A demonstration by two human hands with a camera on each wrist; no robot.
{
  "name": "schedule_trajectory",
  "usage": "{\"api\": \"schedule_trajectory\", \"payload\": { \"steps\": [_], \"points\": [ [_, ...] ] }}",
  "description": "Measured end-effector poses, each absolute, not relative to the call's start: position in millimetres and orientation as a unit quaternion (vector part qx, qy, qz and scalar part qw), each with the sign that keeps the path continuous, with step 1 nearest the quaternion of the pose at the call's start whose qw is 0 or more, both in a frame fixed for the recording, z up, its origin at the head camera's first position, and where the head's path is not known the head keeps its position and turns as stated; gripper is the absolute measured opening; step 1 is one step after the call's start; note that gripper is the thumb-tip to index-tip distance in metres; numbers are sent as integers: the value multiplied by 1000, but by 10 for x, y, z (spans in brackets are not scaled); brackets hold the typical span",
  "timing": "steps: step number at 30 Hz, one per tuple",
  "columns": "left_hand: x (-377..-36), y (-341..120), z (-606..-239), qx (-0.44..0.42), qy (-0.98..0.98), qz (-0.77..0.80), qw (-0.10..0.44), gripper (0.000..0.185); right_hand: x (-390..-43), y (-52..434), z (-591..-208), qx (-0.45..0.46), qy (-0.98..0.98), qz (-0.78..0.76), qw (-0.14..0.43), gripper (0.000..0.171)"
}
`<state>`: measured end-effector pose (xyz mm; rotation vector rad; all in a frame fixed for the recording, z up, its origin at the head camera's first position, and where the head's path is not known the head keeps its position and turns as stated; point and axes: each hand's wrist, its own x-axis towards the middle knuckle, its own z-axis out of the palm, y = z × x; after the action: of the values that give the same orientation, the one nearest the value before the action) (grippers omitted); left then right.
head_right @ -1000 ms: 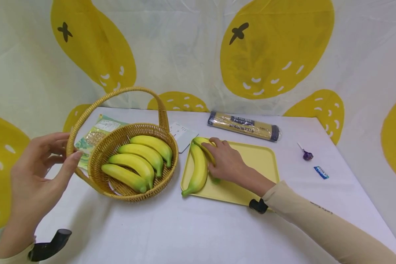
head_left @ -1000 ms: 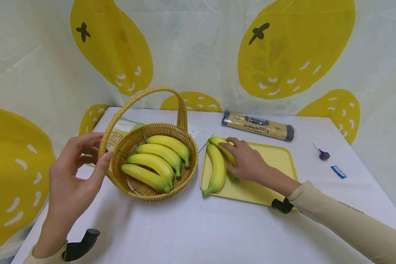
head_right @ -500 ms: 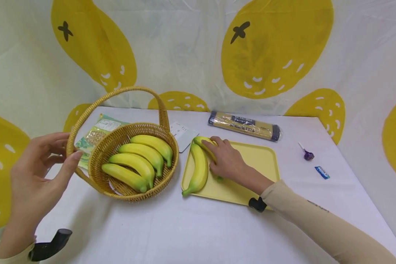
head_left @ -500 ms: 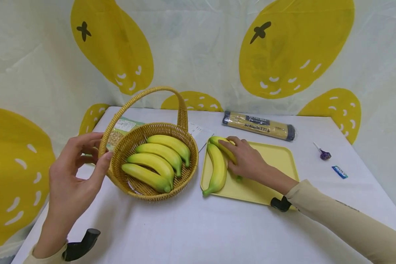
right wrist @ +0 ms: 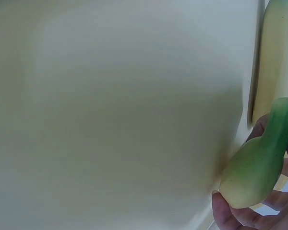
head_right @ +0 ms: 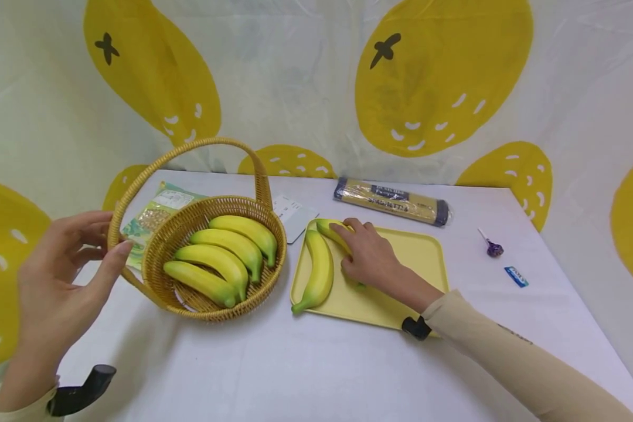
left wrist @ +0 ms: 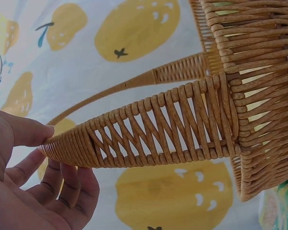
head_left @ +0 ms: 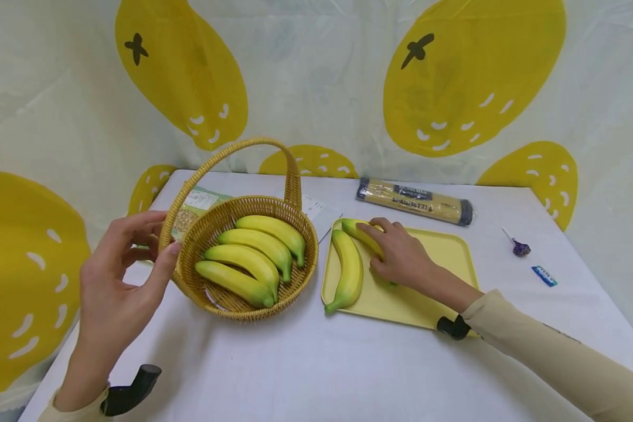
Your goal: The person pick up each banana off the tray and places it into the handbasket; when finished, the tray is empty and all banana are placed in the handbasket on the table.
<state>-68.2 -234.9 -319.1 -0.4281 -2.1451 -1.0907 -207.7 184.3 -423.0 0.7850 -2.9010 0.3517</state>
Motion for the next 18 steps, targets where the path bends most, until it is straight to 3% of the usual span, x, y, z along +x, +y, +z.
{"api": "schedule_trajectory", "payload": {
  "steps": [18],
  "points": [
    [-685,-2343,-3177,-162,-826,-421,338,51,-2085,1869,-4156,281,-948,107,109,73]
  ]
}}
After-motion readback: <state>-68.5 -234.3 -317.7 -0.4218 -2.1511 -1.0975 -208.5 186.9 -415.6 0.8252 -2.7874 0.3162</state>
